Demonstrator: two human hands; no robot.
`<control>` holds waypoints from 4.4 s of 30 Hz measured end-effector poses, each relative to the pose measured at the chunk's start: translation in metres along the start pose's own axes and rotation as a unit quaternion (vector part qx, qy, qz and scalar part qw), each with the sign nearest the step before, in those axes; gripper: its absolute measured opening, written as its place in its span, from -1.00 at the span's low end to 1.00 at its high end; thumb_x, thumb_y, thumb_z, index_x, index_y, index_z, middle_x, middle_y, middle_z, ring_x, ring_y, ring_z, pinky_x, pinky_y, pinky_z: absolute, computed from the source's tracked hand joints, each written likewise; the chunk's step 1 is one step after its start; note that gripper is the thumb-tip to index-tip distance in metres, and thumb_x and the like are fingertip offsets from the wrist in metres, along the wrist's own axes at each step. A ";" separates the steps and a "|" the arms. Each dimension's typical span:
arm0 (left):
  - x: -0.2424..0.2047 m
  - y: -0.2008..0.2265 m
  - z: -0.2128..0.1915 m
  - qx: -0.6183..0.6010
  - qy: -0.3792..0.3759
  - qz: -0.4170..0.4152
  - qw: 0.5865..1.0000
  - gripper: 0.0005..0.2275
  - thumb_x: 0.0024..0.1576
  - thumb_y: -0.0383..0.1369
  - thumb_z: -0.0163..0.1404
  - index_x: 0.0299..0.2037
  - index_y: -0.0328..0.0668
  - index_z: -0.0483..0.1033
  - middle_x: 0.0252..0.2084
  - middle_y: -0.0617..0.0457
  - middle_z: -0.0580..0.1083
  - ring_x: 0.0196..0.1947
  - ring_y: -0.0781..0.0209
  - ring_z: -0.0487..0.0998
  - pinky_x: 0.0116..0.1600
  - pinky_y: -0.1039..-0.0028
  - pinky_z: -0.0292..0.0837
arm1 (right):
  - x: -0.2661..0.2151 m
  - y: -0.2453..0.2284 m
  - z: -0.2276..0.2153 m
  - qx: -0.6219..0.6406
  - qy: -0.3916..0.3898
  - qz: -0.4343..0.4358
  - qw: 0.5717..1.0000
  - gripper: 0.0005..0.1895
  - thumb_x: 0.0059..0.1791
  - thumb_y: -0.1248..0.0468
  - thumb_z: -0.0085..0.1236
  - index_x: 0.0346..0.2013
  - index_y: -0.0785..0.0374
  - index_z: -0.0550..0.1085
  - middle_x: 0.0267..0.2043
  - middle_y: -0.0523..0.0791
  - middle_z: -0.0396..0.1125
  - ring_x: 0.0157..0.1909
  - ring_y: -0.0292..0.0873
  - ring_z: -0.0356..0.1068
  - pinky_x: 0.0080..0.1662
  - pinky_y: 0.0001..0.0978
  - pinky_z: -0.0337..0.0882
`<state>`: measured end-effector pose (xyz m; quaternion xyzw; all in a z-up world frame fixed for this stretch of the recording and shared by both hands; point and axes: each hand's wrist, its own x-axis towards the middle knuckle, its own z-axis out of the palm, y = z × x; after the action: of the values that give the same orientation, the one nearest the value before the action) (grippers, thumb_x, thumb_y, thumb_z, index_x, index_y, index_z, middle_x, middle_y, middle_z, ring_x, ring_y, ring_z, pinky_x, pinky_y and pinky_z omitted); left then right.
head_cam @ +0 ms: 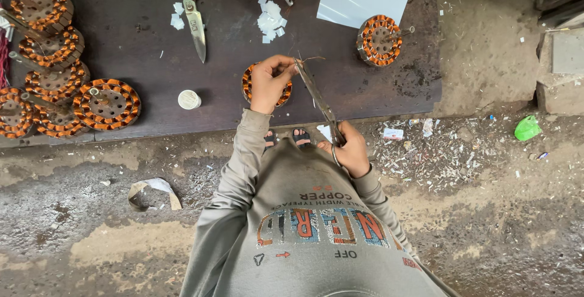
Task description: The person inserts small white plastic pieces into slots on a circular copper-wound component, then uses a screwdriver to press them in. They repeat this process with additional pieces, occasionally using scissors to trim wires. The person works at a cluttered table with multiple similar components and tools.
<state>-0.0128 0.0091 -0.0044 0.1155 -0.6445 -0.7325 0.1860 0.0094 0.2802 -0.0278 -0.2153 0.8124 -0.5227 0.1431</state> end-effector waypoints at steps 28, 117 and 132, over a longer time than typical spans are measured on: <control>-0.011 0.071 -0.011 -0.105 0.002 0.092 0.990 -0.88 0.27 -0.50 0.16 -0.05 -0.38 0.58 -0.18 0.14 0.53 -0.19 0.44 0.46 -0.06 0.61 0.38 | 0.048 0.056 0.011 -0.255 0.124 0.127 0.951 -0.32 -0.14 -0.24 0.44 -0.60 0.35 0.45 -0.63 0.03 0.32 -0.56 0.05 0.32 -0.41 -0.13 0.30; -0.090 0.026 -0.051 0.335 0.153 0.071 0.927 -0.94 0.15 -0.46 0.21 -0.22 -0.19 0.65 -0.21 0.05 0.57 -0.23 0.14 0.52 -0.16 0.36 0.46 | 0.042 -0.062 0.038 0.162 -0.052 -0.026 0.985 -0.83 0.07 0.49 0.17 -0.07 0.39 0.41 -0.18 -0.13 0.44 -0.18 -0.37 0.45 -0.14 -0.53 0.48; -0.101 0.061 -0.019 0.129 0.044 0.123 0.983 -0.88 0.15 -0.54 0.22 -0.13 -0.23 0.66 -0.16 0.09 0.56 -0.49 0.50 0.40 -0.39 0.63 0.29 | 0.050 -0.122 0.031 0.353 -0.068 -0.091 0.929 -0.81 0.11 0.59 0.07 -0.02 0.40 0.33 0.00 0.02 0.36 0.02 -0.16 0.45 0.13 -0.31 0.51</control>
<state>0.0937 0.0288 0.0461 0.0905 -0.7340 -0.6092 0.2862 0.0044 0.1868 0.0703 -0.2586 0.5408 -0.7706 0.2165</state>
